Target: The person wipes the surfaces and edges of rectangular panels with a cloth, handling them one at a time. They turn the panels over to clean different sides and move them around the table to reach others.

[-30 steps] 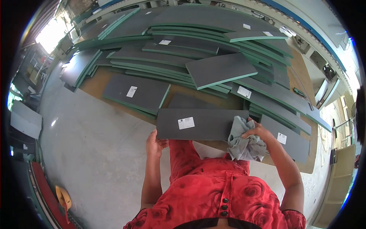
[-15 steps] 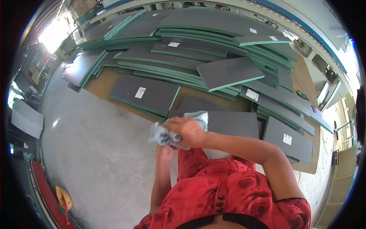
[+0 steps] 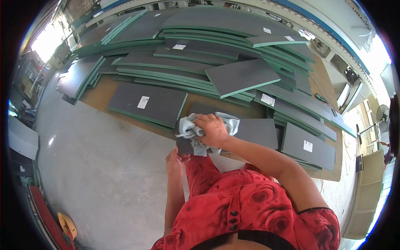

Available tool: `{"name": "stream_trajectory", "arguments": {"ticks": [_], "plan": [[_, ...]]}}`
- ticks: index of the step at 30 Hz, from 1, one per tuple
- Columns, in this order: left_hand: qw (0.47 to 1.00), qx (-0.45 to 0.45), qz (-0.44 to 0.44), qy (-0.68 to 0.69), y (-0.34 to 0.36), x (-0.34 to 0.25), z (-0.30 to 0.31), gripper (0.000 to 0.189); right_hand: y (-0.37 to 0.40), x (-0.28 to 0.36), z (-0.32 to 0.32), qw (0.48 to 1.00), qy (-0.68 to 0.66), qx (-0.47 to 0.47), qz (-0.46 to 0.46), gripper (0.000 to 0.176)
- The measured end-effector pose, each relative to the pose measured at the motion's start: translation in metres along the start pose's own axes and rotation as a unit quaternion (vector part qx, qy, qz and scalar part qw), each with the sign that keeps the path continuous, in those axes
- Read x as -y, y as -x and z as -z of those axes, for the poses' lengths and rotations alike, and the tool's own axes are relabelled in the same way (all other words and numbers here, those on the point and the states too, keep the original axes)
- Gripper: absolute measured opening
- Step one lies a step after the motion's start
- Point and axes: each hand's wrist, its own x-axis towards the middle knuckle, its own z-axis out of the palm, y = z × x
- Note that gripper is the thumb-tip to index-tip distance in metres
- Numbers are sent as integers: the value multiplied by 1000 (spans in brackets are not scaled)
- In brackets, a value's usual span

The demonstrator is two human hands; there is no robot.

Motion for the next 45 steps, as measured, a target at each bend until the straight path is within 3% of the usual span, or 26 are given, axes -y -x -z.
{"name": "stream_trajectory", "arguments": {"ticks": [8,14,19,24,29,32,33,34,38,42,45], "plan": [[998,-56,-12,-10,5,-5,-16,33,81,-88,59,969,90,-67,-222,51],[999,-42,-22,-14,-2,-7,-8,35,125,-121,76,934,101,-145,-311,53],[991,-6,-52,-119,-6,-18,-4,36,127,-102,66,931,124,-170,-297,54],[993,-13,-54,-106,-7,-15,-5,34,139,-67,55,952,124,-151,-236,54],[993,-16,-67,-100,-8,-13,-5,33,137,-48,52,997,45,-51,-47,51],[992,-18,-74,-103,-7,-14,-3,33,128,-81,49,992,32,-88,-84,50],[991,-28,-73,-107,-5,-15,-8,33,123,-86,53,980,28,-106,-165,51],[991,-38,-73,-110,-3,-17,-11,32,118,-100,53,970,56,-147,-184,52],[993,-24,-82,-78,-5,-14,-7,32,101,-124,66,948,54,-158,-271,52],[995,0,-69,-78,-4,-17,-8,32,73,-122,56,947,56,-162,-273,52],[995,9,-60,-79,-2,-18,-7,32,52,-104,40,962,-12,-183,-202,49]]}}
